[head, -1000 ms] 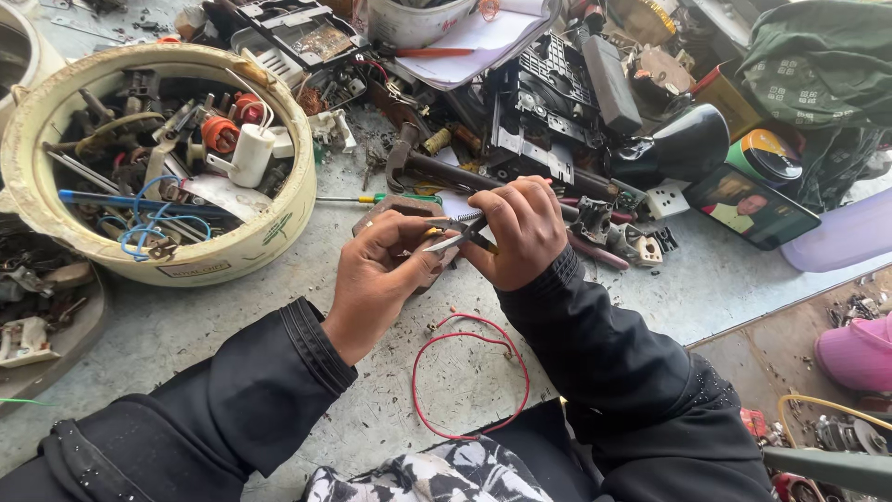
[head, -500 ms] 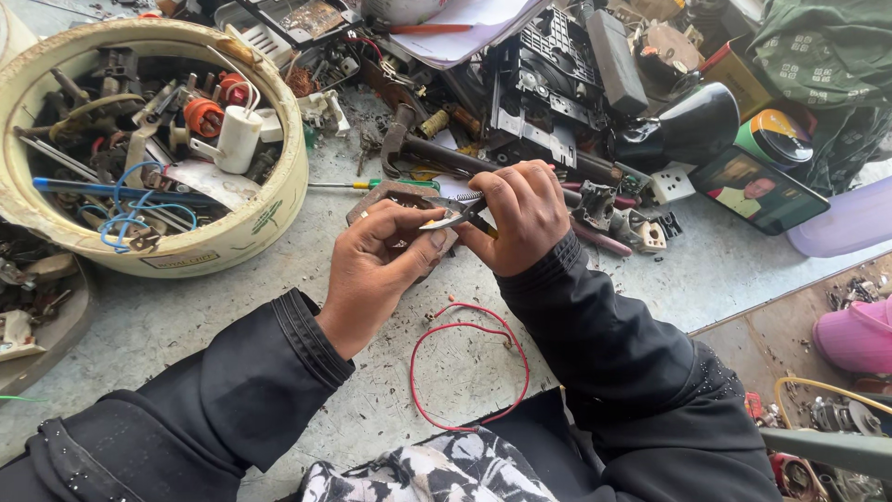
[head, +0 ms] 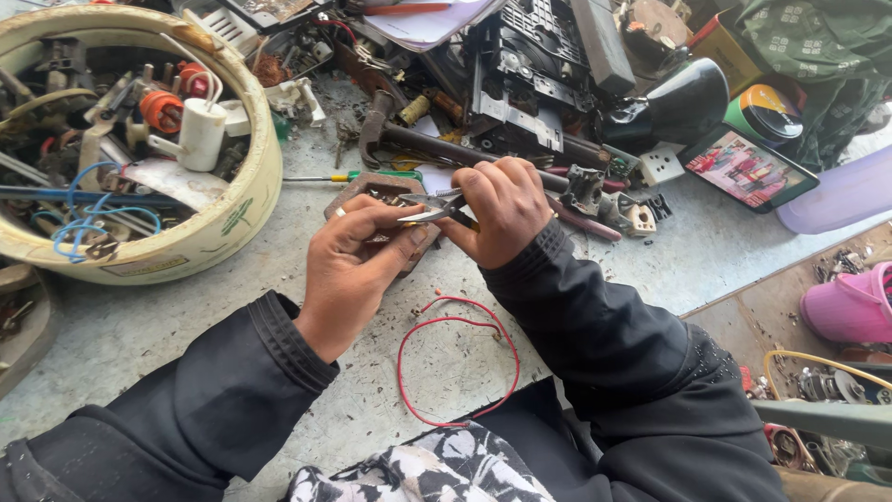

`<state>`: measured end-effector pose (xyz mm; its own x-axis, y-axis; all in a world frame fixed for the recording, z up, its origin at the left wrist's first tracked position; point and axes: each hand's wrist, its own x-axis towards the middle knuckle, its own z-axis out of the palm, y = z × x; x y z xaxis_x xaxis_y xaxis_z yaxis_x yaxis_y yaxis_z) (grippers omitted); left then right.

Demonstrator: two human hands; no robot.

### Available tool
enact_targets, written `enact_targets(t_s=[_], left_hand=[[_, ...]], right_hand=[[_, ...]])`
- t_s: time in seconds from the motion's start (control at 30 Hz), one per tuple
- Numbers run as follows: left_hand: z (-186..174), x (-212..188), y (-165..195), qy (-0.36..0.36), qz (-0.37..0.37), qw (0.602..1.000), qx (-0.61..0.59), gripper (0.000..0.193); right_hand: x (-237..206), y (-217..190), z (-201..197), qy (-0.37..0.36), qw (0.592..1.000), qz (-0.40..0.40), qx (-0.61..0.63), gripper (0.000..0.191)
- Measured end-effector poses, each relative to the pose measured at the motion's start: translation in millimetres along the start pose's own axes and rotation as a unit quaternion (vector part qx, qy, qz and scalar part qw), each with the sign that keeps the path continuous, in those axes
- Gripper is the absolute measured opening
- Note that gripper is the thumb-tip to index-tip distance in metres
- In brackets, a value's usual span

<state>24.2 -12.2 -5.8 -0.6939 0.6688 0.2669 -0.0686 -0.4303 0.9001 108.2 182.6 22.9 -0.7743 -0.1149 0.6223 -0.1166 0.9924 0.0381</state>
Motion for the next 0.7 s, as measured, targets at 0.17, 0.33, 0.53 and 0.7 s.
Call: enact_targets(t_s=[0.17, 0.33, 0.53, 0.7], left_hand=[[-1.2, -2.3, -2.8, 0.006, 0.007, 1.000, 0.000, 0.013], [-1.3, -3.1, 0.5, 0.002, 0.003, 1.000, 0.011, 0.013], [-4.9, -1.6, 6.8, -0.016, 0.002, 1.000, 0.022, 0.020], [-8.1, -1.3, 2.8, -0.024, 0.002, 0.999, 0.027, 0.020]], right_hand=[[-2.8, 1.8, 1.0, 0.012, 1.000, -0.003, 0.000, 0.053], [-2.9, 1.0, -3.0, -0.004, 1.000, 0.006, 0.004, 0.052], [2.0, -3.0, -4.0, 0.009, 0.998, 0.009, 0.054, 0.057], [1.5, -3.4, 0.8, 0.013, 0.997, 0.012, 0.073, 0.056]])
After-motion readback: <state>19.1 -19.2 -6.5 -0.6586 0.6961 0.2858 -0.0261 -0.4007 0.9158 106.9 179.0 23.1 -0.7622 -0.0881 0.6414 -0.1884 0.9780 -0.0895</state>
